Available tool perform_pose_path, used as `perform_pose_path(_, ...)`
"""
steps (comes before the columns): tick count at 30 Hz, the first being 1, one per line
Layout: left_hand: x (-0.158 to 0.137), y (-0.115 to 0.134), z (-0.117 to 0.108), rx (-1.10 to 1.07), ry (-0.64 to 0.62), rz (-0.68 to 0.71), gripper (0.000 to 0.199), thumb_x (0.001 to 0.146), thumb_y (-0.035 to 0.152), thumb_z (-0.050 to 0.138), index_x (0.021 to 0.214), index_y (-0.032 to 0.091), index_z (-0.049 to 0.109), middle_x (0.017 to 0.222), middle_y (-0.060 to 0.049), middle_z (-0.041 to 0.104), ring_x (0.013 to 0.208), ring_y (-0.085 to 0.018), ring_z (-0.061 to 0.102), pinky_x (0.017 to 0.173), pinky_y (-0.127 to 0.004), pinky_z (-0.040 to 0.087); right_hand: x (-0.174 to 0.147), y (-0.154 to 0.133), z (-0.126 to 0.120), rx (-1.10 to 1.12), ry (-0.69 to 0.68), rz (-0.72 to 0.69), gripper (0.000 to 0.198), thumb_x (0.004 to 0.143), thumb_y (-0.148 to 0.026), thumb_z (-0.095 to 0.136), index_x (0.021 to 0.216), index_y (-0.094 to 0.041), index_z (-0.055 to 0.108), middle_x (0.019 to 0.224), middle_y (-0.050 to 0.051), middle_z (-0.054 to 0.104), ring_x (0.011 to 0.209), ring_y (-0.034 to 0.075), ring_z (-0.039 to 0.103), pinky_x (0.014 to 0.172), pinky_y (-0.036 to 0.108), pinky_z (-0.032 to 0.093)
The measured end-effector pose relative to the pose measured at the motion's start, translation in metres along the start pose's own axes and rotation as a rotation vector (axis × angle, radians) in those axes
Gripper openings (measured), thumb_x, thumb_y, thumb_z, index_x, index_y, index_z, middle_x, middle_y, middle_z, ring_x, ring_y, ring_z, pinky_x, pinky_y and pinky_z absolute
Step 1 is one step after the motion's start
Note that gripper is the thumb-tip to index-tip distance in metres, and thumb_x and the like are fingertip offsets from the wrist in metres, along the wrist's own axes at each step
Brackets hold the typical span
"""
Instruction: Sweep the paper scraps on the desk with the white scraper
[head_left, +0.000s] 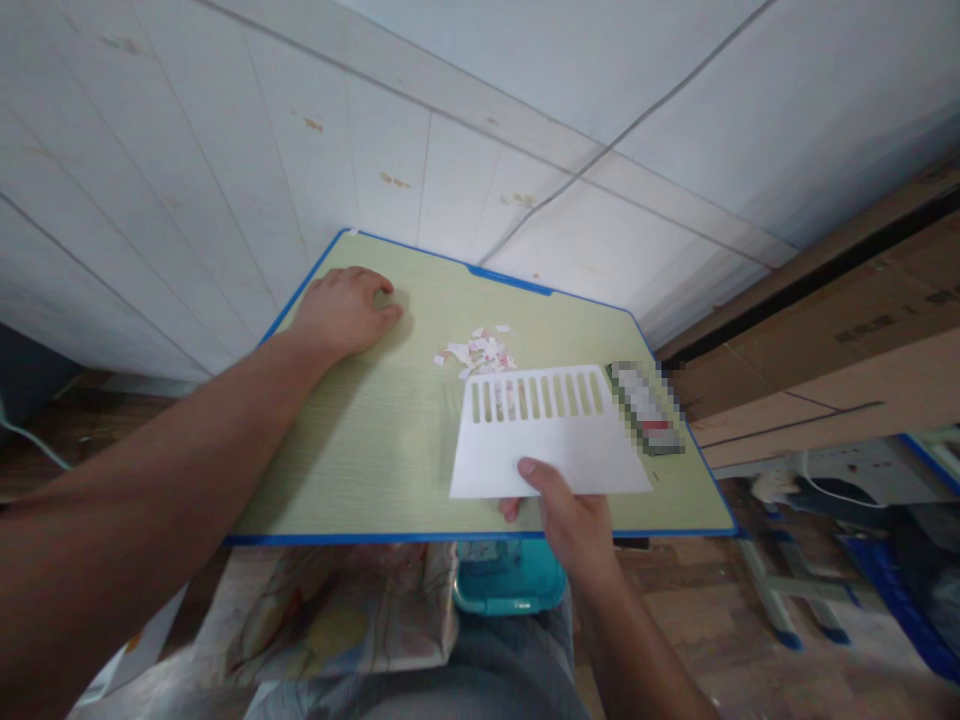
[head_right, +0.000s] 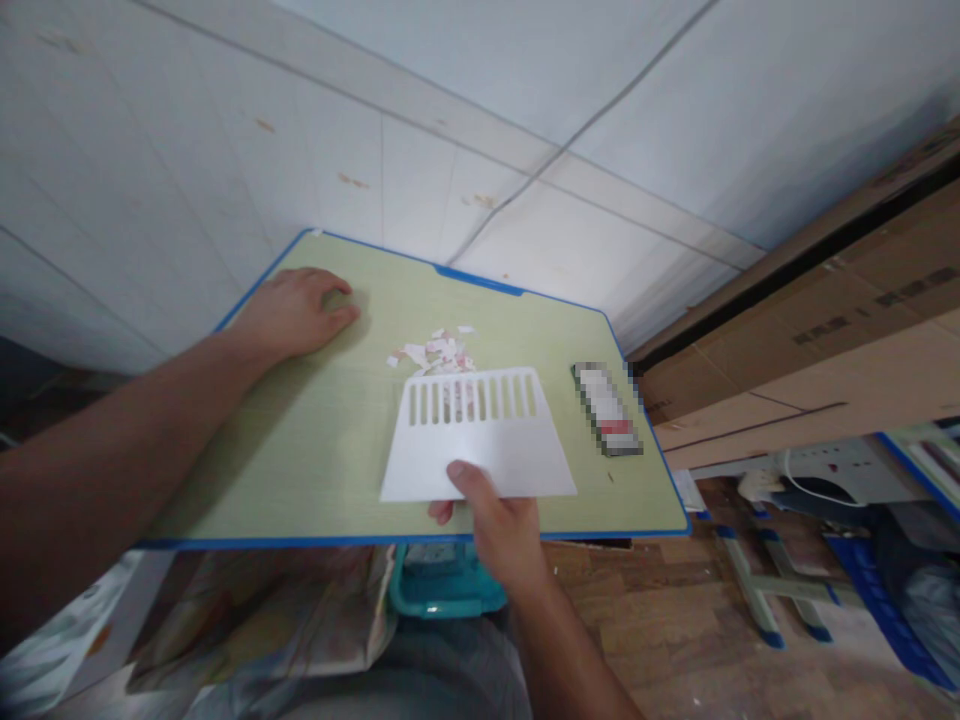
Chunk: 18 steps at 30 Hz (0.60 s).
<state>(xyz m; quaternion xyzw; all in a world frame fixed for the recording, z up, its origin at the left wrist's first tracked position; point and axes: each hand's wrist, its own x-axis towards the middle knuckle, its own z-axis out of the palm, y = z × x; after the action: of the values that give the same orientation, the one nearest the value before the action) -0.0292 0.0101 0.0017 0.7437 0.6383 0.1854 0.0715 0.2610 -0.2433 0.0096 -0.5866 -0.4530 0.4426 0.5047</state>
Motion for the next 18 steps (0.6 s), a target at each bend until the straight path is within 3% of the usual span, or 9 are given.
perform_pose_path(3,-0.001,0.002,-0.001,0.008,0.009,-0.005,0.064,0.105,0.057,0.054,0.153,0.025,0.082,0.170,-0.015,0.075,0.163,-0.042,0.061,0.139,-0.055,0.044,0.026,-0.010,-0.012,-0.096,0.093,-0.081,0.043,0.099,-0.044,0.081,0.060,-0.028,0.071,0.060,0.005,0.076,0.064,0.027,0.077,0.077,0.043,0.070)
perform_pose_path(6,-0.002,0.002,-0.001,0.012,0.011,-0.012,0.064,0.106,0.058,0.053,0.152,0.024,0.082,0.170,-0.016,0.074,0.164,-0.042,0.061,0.137,-0.054,0.045,0.061,-0.026,-0.010,-0.110,0.107,-0.145,0.028,0.091,-0.044,0.080,0.070,-0.026,0.074,0.062,0.005,0.078,0.051,0.023,0.069,0.055,0.037,0.060)
perform_pose_path(10,-0.002,0.001,0.000,-0.001,0.015,-0.007,0.065,0.105,0.064,0.055,0.152,0.026,0.081,0.171,-0.014,0.073,0.165,-0.041,0.060,0.137,-0.051,0.044,0.115,-0.041,0.025,-0.158,-0.113,-0.162,0.022,0.091,-0.040,0.078,0.076,-0.024,0.075,0.065,0.006,0.080,0.049,0.021,0.070,0.050,0.032,0.058)
perform_pose_path(14,-0.002,0.000,0.000,-0.003,0.036,0.003,0.064,0.104,0.061,0.054,0.152,0.028,0.082,0.167,-0.014,0.077,0.163,-0.041,0.061,0.137,-0.054,0.045,0.160,-0.042,0.061,-0.198,-0.156,-0.183,0.009,0.095,-0.031,0.076,0.091,-0.022,0.077,0.074,0.008,0.086,0.054,0.022,0.076,0.048,0.027,0.056)
perform_pose_path(18,-0.003,0.001,-0.001,-0.006,0.051,0.012,0.063,0.101,0.058,0.056,0.150,0.029,0.084,0.161,-0.014,0.081,0.160,-0.043,0.064,0.136,-0.058,0.047,0.178,-0.039,0.055,-0.243,-0.122,-0.084,0.003,0.092,-0.023,0.075,0.090,-0.023,0.073,0.068,0.006,0.083,0.046,0.020,0.070,0.042,0.026,0.052)
